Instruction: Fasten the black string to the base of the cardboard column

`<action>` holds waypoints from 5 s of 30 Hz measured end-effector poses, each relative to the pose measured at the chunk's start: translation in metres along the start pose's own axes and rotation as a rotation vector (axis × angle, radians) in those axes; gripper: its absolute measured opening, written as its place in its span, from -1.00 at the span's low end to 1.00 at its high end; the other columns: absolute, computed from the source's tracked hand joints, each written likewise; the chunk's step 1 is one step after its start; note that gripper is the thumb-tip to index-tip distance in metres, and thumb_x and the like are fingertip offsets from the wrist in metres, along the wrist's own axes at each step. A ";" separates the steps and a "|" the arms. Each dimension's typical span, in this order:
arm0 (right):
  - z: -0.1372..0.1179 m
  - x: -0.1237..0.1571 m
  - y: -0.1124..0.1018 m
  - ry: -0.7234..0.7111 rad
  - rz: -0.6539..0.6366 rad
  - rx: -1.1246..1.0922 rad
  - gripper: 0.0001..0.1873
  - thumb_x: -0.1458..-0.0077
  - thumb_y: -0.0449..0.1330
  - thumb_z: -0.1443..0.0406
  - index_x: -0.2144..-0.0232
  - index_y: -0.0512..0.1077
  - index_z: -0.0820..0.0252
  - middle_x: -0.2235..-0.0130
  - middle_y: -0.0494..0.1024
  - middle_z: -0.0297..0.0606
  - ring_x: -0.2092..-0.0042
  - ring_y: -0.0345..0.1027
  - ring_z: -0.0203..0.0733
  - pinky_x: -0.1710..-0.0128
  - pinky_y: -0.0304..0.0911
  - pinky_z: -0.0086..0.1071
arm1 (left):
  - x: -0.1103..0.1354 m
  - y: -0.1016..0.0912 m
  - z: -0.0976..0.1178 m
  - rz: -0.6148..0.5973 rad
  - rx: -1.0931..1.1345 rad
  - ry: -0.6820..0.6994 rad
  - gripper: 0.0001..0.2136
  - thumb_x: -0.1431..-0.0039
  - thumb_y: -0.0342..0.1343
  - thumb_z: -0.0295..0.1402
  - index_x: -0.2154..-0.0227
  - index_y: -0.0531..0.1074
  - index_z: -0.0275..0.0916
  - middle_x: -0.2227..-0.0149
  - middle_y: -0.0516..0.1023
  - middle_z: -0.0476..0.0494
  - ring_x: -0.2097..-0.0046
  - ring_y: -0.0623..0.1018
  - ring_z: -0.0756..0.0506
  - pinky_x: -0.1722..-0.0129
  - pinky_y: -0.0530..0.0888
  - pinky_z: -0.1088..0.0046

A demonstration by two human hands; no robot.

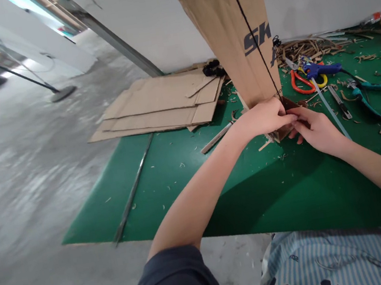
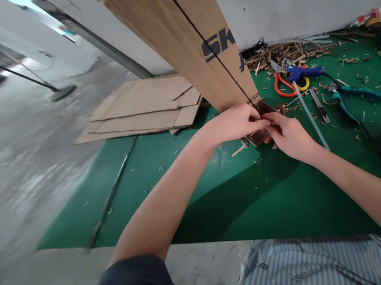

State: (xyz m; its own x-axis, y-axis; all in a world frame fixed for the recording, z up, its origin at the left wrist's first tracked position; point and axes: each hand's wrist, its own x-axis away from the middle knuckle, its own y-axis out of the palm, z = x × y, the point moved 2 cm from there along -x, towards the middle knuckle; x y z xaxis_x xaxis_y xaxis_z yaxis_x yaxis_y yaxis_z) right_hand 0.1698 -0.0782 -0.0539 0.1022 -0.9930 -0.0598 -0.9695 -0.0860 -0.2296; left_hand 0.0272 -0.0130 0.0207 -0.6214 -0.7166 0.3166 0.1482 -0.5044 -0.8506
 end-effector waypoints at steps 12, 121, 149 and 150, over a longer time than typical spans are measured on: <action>0.001 0.009 0.001 -0.284 -0.075 0.567 -0.58 -0.28 0.01 0.31 -0.16 0.23 0.23 0.26 0.66 -0.19 0.34 0.57 -0.14 0.34 0.39 -0.30 | -0.002 0.001 0.001 -0.060 0.009 -0.012 -0.91 -0.12 0.10 -0.41 0.35 0.50 -0.25 0.35 0.61 -0.11 0.34 0.53 -0.05 0.44 0.30 0.46; -0.013 -0.015 0.010 0.526 0.160 -0.488 -0.79 -0.15 0.26 0.41 0.53 0.44 0.26 0.58 0.36 -0.39 0.56 0.23 -0.45 0.67 0.12 -0.59 | 0.001 0.006 0.004 0.086 -0.148 -0.082 -0.78 -0.26 -0.02 -0.46 0.20 0.53 -0.28 0.20 0.60 -0.18 0.23 0.55 -0.07 0.22 0.43 0.46; -0.001 -0.004 0.012 -0.089 0.199 0.212 -0.92 -0.10 0.20 0.28 0.33 0.38 0.14 0.42 0.52 -0.29 0.44 0.41 -0.23 0.46 0.37 -0.31 | 0.003 -0.007 0.001 -0.079 -0.036 -0.065 -0.77 -0.19 -0.04 -0.36 0.34 0.53 -0.27 0.46 0.51 -0.12 0.39 0.46 -0.06 0.40 0.31 0.45; 0.001 -0.005 0.012 -0.102 0.203 0.219 -0.92 -0.10 0.20 0.28 0.32 0.39 0.14 0.41 0.53 -0.29 0.42 0.42 -0.22 0.43 0.38 -0.30 | 0.003 -0.006 0.001 -0.082 -0.034 -0.059 -0.77 -0.19 -0.05 -0.36 0.36 0.52 -0.27 0.46 0.51 -0.12 0.39 0.46 -0.06 0.41 0.31 0.45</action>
State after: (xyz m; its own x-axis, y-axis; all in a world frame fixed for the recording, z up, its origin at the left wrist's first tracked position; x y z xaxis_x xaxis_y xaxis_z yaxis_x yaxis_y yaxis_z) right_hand 0.1579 -0.0747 -0.0571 -0.0558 -0.9738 -0.2206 -0.9023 0.1438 -0.4064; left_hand 0.0249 -0.0123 0.0273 -0.5837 -0.7015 0.4089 0.0724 -0.5465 -0.8343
